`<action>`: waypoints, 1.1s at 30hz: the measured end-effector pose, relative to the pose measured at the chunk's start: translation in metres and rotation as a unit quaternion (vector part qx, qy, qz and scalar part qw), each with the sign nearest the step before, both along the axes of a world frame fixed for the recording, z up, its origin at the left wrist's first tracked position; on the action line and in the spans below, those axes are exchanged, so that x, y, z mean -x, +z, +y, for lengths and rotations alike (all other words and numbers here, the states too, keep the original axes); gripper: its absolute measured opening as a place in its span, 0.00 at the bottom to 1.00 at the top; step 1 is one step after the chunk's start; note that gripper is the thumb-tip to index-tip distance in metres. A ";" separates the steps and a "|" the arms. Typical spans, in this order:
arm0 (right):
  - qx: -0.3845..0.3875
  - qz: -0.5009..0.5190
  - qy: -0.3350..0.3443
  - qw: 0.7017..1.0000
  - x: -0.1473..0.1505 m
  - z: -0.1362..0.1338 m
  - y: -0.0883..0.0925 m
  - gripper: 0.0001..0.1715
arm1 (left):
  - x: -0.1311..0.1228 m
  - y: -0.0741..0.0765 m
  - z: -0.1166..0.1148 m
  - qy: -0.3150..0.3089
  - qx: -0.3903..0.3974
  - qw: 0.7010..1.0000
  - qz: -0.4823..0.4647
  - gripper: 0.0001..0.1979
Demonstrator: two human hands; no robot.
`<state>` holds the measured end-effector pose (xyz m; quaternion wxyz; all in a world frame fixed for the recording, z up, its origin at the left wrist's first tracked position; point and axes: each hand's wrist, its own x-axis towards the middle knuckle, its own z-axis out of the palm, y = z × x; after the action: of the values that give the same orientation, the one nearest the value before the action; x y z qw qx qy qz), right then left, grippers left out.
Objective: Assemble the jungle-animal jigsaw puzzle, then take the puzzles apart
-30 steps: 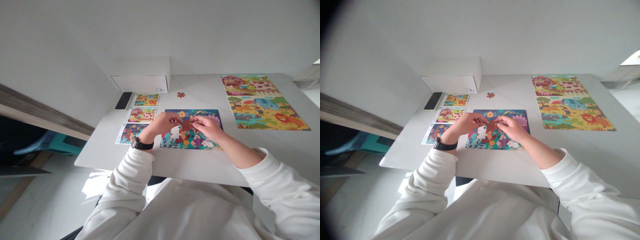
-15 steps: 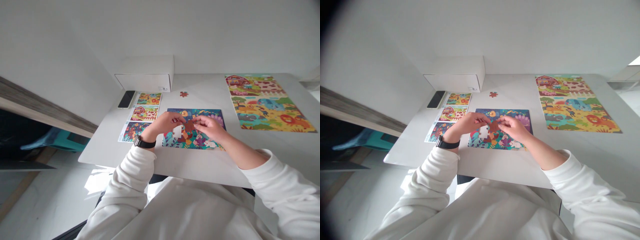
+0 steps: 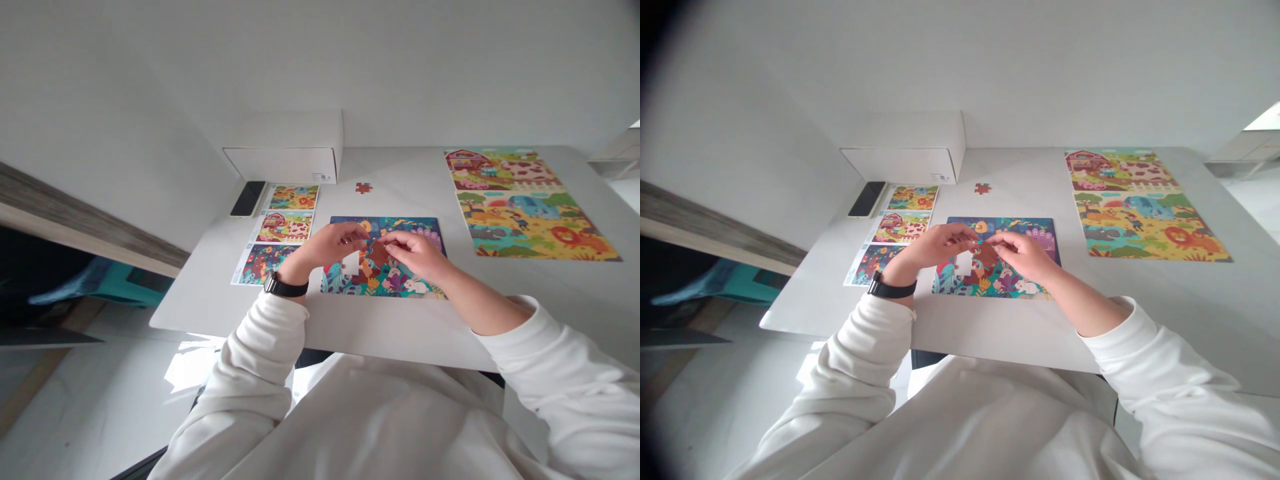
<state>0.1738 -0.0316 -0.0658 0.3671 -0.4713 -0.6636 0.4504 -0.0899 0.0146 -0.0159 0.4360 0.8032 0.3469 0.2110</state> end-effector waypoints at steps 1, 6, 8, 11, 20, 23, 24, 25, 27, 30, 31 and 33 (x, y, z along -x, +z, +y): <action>-0.007 -0.008 0.002 1.000 0.000 0.000 0.001 0.17 | -0.001 0.000 -0.001 -0.003 0.003 1.000 0.000 0.16; -0.032 -0.016 -0.005 0.999 0.003 -0.001 0.002 0.17 | -0.006 -0.001 -0.003 -0.014 0.008 1.000 0.007 0.14; -0.033 -0.010 -0.009 0.999 0.005 -0.003 0.004 0.18 | -0.006 0.000 -0.003 -0.013 0.010 1.000 0.003 0.13; -0.032 0.001 -0.015 0.999 0.005 -0.005 0.007 0.18 | -0.006 0.001 -0.004 -0.001 0.017 1.000 -0.010 0.12; -0.066 -0.016 -0.029 0.997 0.012 -0.007 0.026 0.11 | 0.000 0.006 -0.003 -0.011 0.091 0.996 -0.001 0.13; -0.087 -0.051 -0.016 0.995 0.016 -0.007 0.036 0.08 | 0.004 0.008 -0.002 -0.019 0.104 0.994 -0.014 0.11; -0.099 -0.066 -0.010 0.993 0.018 -0.007 0.039 0.06 | 0.005 0.008 -0.001 -0.018 0.103 0.994 -0.013 0.11; -0.116 -0.082 -0.002 0.990 0.019 -0.007 0.041 0.05 | 0.007 0.008 0.000 -0.015 0.101 0.995 -0.009 0.12; -0.155 -0.121 0.022 0.980 0.024 -0.007 0.044 0.07 | 0.010 0.007 0.003 0.002 0.102 0.995 -0.005 0.14; -0.215 -0.178 0.052 0.959 0.031 -0.007 0.042 0.13 | 0.014 0.003 0.009 0.036 0.120 0.992 -0.006 0.15; -0.229 -0.193 0.057 0.952 0.034 -0.006 0.040 0.14 | 0.015 0.002 0.010 0.046 0.126 0.991 -0.002 0.14; -0.249 -0.222 0.062 0.941 0.038 -0.006 0.034 0.15 | 0.016 0.001 0.011 0.062 0.136 0.989 0.021 0.11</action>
<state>0.1359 -0.0374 -0.0322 0.2873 -0.4109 -0.8470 0.1768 -0.1054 0.0260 -0.0151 0.5199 0.7175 0.4305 0.1716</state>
